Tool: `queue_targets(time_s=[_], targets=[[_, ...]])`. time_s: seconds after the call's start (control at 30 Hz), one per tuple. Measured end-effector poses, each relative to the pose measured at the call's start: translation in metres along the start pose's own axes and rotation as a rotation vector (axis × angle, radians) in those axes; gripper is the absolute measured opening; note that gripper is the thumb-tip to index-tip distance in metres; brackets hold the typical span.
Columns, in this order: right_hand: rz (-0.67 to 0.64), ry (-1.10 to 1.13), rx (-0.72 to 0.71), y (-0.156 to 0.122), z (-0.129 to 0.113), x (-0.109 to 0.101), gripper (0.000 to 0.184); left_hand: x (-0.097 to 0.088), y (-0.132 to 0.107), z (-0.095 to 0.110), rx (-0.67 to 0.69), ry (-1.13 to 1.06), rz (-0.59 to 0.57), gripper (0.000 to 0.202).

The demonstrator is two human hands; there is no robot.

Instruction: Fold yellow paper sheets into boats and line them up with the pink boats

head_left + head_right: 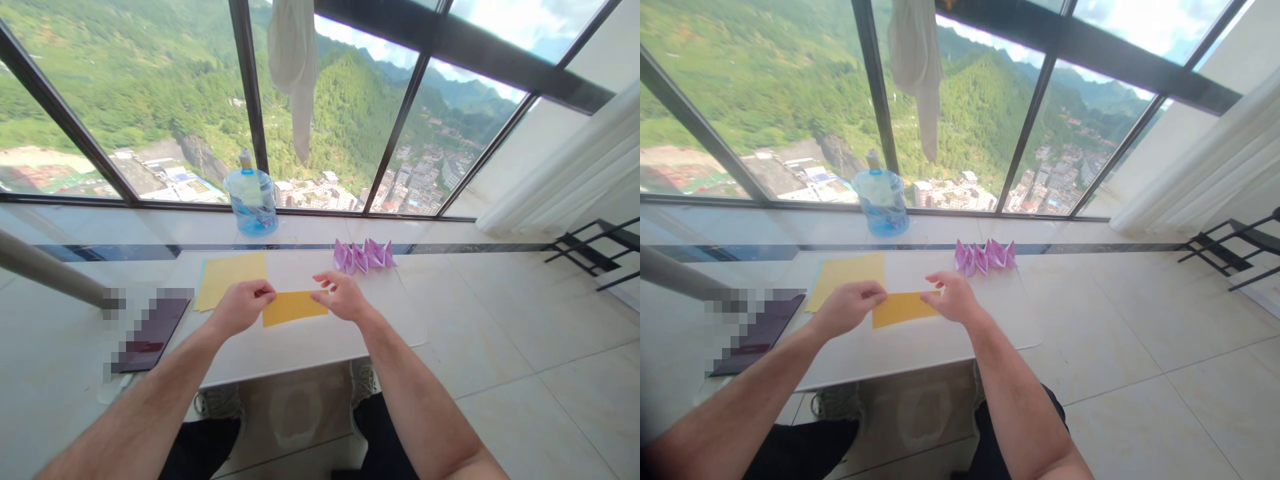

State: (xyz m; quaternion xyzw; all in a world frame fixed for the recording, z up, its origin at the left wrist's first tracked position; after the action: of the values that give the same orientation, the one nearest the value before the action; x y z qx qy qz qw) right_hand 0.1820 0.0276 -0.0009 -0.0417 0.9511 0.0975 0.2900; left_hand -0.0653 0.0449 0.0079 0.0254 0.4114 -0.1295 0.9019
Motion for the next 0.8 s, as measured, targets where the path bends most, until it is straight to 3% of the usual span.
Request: queue_targets(time_s=[0.1,0.37,0.47,0.67,0.8], targets=[[-0.098,-0.018,0.086,0.0,0.001,0.009,0.014,0.004,0.0,0.001,-0.001,-0.001,-0.026,0.032],[-0.182,-0.133,0.07,-0.005,-0.008,0.024,0.014,0.025,-0.004,0.023,0.147,0.12,-0.128,0.037],[-0.168,-0.188,0.069,-0.005,-0.009,0.024,0.014,0.024,-0.003,0.028,0.152,0.18,-0.156,0.035],[-0.163,-0.142,0.175,0.001,0.005,0.018,0.011,0.013,0.003,0.012,0.093,0.214,-0.138,0.031],[-0.178,-0.149,0.188,0.006,0.014,0.023,0.01,0.021,0.004,0.003,0.118,0.286,-0.113,0.027]])
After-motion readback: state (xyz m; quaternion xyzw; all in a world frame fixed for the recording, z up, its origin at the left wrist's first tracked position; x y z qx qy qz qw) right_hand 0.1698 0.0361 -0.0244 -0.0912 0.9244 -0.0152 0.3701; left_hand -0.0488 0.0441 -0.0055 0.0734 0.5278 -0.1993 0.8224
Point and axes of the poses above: each hand's wrist, its own y-axis towards the middle knuckle, its own x-axis out of the palm, z = x × y, the point moved 2 cm from there along y, towards the middle knuckle, and after that the axes turned 1 degree about y, right-handed, at the moved point
